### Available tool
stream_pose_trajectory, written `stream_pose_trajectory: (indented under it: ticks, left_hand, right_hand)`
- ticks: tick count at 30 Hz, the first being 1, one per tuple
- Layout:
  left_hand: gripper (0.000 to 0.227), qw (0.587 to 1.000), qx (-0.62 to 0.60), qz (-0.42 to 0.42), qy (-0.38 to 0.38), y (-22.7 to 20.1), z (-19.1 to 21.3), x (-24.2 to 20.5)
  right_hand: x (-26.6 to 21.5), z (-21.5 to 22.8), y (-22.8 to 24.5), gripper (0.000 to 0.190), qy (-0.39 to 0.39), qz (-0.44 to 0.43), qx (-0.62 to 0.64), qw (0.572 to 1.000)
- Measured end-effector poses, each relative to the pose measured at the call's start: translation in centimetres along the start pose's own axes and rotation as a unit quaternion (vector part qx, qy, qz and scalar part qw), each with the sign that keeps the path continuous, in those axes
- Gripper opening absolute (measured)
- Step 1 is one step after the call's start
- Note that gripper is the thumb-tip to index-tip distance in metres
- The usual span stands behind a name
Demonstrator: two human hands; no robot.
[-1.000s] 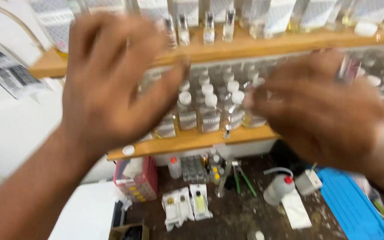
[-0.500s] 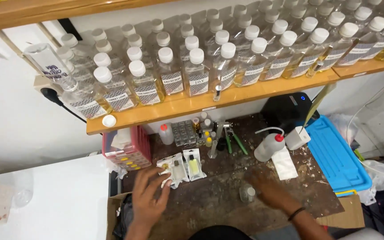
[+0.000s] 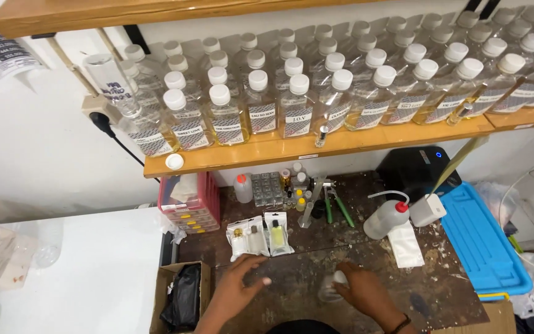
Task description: The person arranges clear plastic bottles on a wooden shelf, then retrieves a black plastic bag from a cardboard box. They open the bag and remove several small glass vials with black caps, placing them on the workbench.
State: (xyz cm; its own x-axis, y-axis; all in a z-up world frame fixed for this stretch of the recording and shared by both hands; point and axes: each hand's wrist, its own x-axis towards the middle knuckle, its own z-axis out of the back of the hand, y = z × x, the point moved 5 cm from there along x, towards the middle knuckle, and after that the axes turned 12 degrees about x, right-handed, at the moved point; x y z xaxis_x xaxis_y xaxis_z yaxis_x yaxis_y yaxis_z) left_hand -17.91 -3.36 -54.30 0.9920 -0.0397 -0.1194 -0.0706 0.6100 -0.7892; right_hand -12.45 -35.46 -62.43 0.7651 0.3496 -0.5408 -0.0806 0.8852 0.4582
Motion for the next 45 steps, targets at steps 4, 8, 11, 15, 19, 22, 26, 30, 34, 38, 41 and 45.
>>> stream_pose_trajectory:
  ticks: [4, 8, 11, 15, 19, 22, 26, 30, 34, 38, 41, 45]
  left_hand:
    - [0.081, 0.985, 0.026, -0.018, 0.167, -5.5, -0.8, -0.1]
    - [0.073, 0.966, -0.094, -0.209, 0.117, -6.9, -1.6, 0.9]
    - [0.055, 0.965, -0.218, -0.138, 0.048, -6.4, -0.8, 1.6]
    - [0.055, 0.946, -0.303, -0.113, 0.028, -6.8, -0.2, 2.5]
    - [0.058, 0.932, -0.337, -0.124, -0.05, -7.7, 1.2, 2.4]
    - [0.06, 0.932, -0.332, -0.129, -0.071, -8.1, 1.9, 2.2]
    - [0.054, 0.933, -0.33, -0.131, -0.054, -8.4, 1.8, 1.6]
    - [0.053, 0.931, -0.335, -0.136, -0.047, -8.4, 2.0, 1.8]
    - [0.054, 0.927, -0.345, -0.141, -0.042, -8.5, 2.0, 1.8]
    - [0.053, 0.923, -0.355, -0.145, -0.032, -8.7, 2.1, 1.9]
    - [0.054, 0.918, -0.366, -0.149, -0.027, -8.4, 2.0, 1.9]
    - [0.054, 0.917, -0.368, -0.154, -0.025, -8.5, 1.9, 1.9]
  right_hand:
    - [-3.7, 5.2, 7.1, 0.03, -0.122, 0.043, 0.149, 0.98]
    - [-6.9, 10.9, 12.7, 0.025, -0.196, 0.159, 0.254, 0.934]
    - [-8.3, 14.6, 15.4, 0.027, -0.251, 0.207, 0.322, 0.889]
    - [-8.3, 16.4, 16.8, 0.043, -0.283, 0.29, 0.368, 0.837]
    - [-8.3, 15.1, 17.7, 0.062, -0.235, 0.305, 0.41, 0.827]
    - [-7.5, 13.9, 17.7, 0.064, -0.205, 0.328, 0.452, 0.804]
    - [-6.7, 13.7, 17.3, 0.059, -0.194, 0.373, 0.517, 0.746]
    - [-6.6, 13.6, 17.0, 0.059, -0.196, 0.373, 0.526, 0.739]
    - [-6.4, 13.5, 16.5, 0.058, -0.198, 0.38, 0.527, 0.735]
    - [-6.9, 13.7, 16.8, 0.06, -0.201, 0.385, 0.527, 0.731]
    - [-6.9, 13.6, 16.6, 0.059, -0.205, 0.388, 0.521, 0.732]
    - [-7.2, 13.7, 16.9, 0.057, -0.211, 0.388, 0.52, 0.732]
